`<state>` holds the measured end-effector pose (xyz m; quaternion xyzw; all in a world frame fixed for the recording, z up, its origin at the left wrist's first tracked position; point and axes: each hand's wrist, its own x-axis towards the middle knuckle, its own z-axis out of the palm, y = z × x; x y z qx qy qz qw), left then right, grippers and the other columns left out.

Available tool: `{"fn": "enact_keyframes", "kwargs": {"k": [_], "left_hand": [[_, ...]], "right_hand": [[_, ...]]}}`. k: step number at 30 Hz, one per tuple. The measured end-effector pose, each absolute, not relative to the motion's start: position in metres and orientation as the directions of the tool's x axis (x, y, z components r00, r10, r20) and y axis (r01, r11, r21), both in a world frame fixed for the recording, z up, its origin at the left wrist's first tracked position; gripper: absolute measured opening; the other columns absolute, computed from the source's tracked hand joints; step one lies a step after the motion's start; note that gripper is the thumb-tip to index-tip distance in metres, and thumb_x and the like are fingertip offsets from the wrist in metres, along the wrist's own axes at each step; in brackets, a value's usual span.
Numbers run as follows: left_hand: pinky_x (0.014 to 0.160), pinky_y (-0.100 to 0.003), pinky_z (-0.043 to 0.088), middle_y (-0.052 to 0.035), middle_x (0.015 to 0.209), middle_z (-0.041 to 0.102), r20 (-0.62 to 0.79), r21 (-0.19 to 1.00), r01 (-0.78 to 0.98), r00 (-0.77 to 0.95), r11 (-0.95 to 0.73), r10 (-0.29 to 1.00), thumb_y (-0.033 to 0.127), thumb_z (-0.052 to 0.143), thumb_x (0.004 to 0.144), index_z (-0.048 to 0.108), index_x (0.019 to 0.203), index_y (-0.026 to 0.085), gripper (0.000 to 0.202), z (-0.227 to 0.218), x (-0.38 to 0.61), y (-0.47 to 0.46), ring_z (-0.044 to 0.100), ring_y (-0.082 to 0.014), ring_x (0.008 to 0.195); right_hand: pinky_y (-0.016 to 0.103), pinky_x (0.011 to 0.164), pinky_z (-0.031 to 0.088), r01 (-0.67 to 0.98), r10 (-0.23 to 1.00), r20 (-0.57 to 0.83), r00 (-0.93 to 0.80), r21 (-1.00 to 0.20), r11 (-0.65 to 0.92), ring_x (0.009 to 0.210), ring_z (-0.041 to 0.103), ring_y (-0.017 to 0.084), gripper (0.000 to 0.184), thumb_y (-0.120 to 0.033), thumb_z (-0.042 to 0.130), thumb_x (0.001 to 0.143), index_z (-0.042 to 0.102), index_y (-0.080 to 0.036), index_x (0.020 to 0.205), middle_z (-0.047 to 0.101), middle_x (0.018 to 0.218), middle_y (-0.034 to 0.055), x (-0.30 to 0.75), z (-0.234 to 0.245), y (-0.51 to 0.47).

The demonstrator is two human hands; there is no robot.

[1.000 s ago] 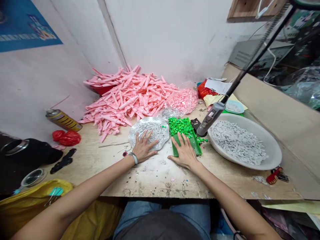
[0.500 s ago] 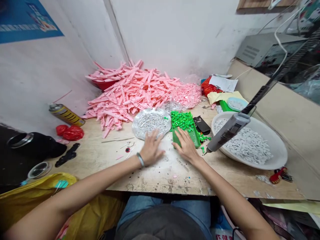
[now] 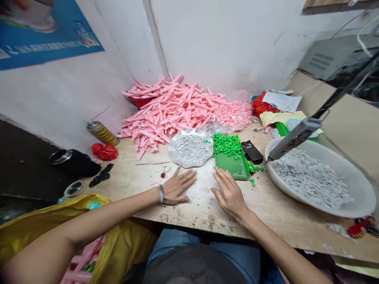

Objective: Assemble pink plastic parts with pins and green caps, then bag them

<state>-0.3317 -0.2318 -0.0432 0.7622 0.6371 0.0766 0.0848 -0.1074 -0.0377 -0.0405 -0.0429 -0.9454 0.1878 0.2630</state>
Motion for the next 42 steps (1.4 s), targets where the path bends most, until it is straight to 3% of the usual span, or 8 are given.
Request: {"fn": "enact_keyframes", "kwargs": {"k": [4, 6, 9, 13, 26, 34, 38, 42], "left_hand": [[0.115, -0.061, -0.004, -0.0152, 0.157, 0.028, -0.022, 0.148, 0.983, 0.115, -0.11, 0.993, 0.061, 0.044, 0.089, 0.024, 0.153, 0.024, 0.077, -0.035, -0.37, -0.287, 0.021, -0.0319, 0.146], [0.118, -0.056, 0.004, -0.012, 0.154, 0.036, -0.038, 0.086, 0.982, -0.164, 0.167, 0.986, 0.052, 0.047, 0.091, 0.034, 0.149, 0.027, 0.065, -0.029, -0.392, -0.316, 0.029, -0.0294, 0.143], [0.114, -0.049, 0.025, -0.0162, 0.142, 0.049, 0.005, -0.013, 0.71, -0.704, 0.704, 0.711, 0.031, 0.041, 0.092, 0.041, 0.144, 0.019, 0.053, -0.014, -0.434, -0.369, 0.043, -0.0285, 0.132], [0.102, -0.05, 0.038, -0.0249, 0.137, 0.049, -0.017, -0.071, 0.445, -0.895, 0.893, 0.445, 0.016, 0.049, 0.08, 0.038, 0.144, 0.007, 0.065, 0.0, -0.477, -0.444, 0.05, -0.0358, 0.123], [0.105, -0.039, 0.039, -0.0096, 0.134, 0.056, -0.085, 0.175, 0.326, -0.935, 0.929, 0.344, 0.024, 0.057, 0.079, 0.065, 0.122, 0.023, 0.044, -0.003, -0.51, -0.487, 0.055, -0.0297, 0.119], [0.085, -0.032, 0.052, -0.0117, 0.102, 0.071, -0.129, 0.711, 0.025, -0.978, 0.703, 0.165, 0.037, 0.055, 0.085, 0.068, 0.111, 0.012, 0.039, 0.006, -0.497, -0.484, 0.066, -0.0236, 0.096], [0.073, -0.029, 0.055, -0.0137, 0.099, 0.072, -0.287, 0.884, -0.132, -0.91, 0.448, 0.299, 0.041, 0.055, 0.088, 0.065, 0.108, 0.01, 0.038, 0.008, -0.472, -0.461, 0.068, -0.0173, 0.08], [0.067, -0.027, 0.054, -0.0155, 0.097, 0.072, -0.441, 0.895, -0.306, -0.719, 0.325, 0.537, 0.041, 0.067, 0.079, 0.068, 0.103, 0.01, 0.04, 0.005, -0.437, -0.422, 0.069, -0.0181, 0.078]], "right_hand": [[0.055, 0.112, 0.038, -0.174, 0.031, 0.497, -0.867, -0.361, 0.916, 0.136, 0.043, 0.028, 0.061, -0.026, 0.056, 0.092, 0.035, -0.021, 0.148, 0.045, 0.148, 0.0126, -0.118, -0.046, -0.07], [0.055, 0.112, 0.038, -0.197, 0.024, 0.51, -0.86, -0.375, 0.906, 0.135, 0.044, 0.028, 0.062, -0.026, 0.058, 0.091, 0.036, -0.021, 0.148, 0.046, 0.146, 0.0125, -0.124, -0.046, -0.079], [0.056, 0.112, 0.038, -0.197, 0.065, 0.523, -0.85, -0.43, 0.881, 0.133, 0.047, 0.028, 0.058, -0.027, 0.057, 0.091, 0.038, -0.022, 0.146, 0.051, 0.142, 0.0109, -0.129, -0.045, -0.081], [0.053, 0.107, 0.045, -0.207, 0.082, 0.524, -0.848, -0.469, 0.858, 0.127, 0.053, 0.028, 0.05, -0.028, 0.055, 0.092, 0.045, -0.025, 0.141, 0.059, 0.133, 0.0088, -0.138, -0.048, -0.083], [0.048, 0.106, 0.046, -0.296, -0.002, 0.51, -0.86, -0.496, 0.816, 0.12, 0.059, 0.025, 0.042, -0.027, 0.052, 0.093, 0.051, -0.023, 0.135, 0.063, 0.128, 0.0083, -0.193, -0.03, -0.123], [0.045, 0.101, 0.047, -0.092, -0.07, 0.075, -0.995, -0.956, 0.279, 0.109, 0.063, 0.024, 0.031, -0.021, 0.055, 0.087, 0.063, -0.016, 0.118, 0.064, 0.123, 0.0128, -0.349, 0.002, -0.208], [0.036, 0.085, 0.057, 0.032, -0.126, -0.046, -0.991, -0.993, 0.11, 0.108, 0.064, 0.021, 0.044, -0.023, 0.059, 0.087, 0.052, -0.017, 0.13, 0.057, 0.134, 0.0145, -0.41, 0.009, -0.249], [0.029, 0.06, 0.06, 0.182, -0.117, -0.184, -0.976, -0.983, 0.029, 0.068, 0.067, 0.014, 0.024, -0.025, 0.062, 0.087, 0.06, -0.015, 0.108, 0.07, 0.09, 0.0076, -0.392, -0.001, -0.22]]}}
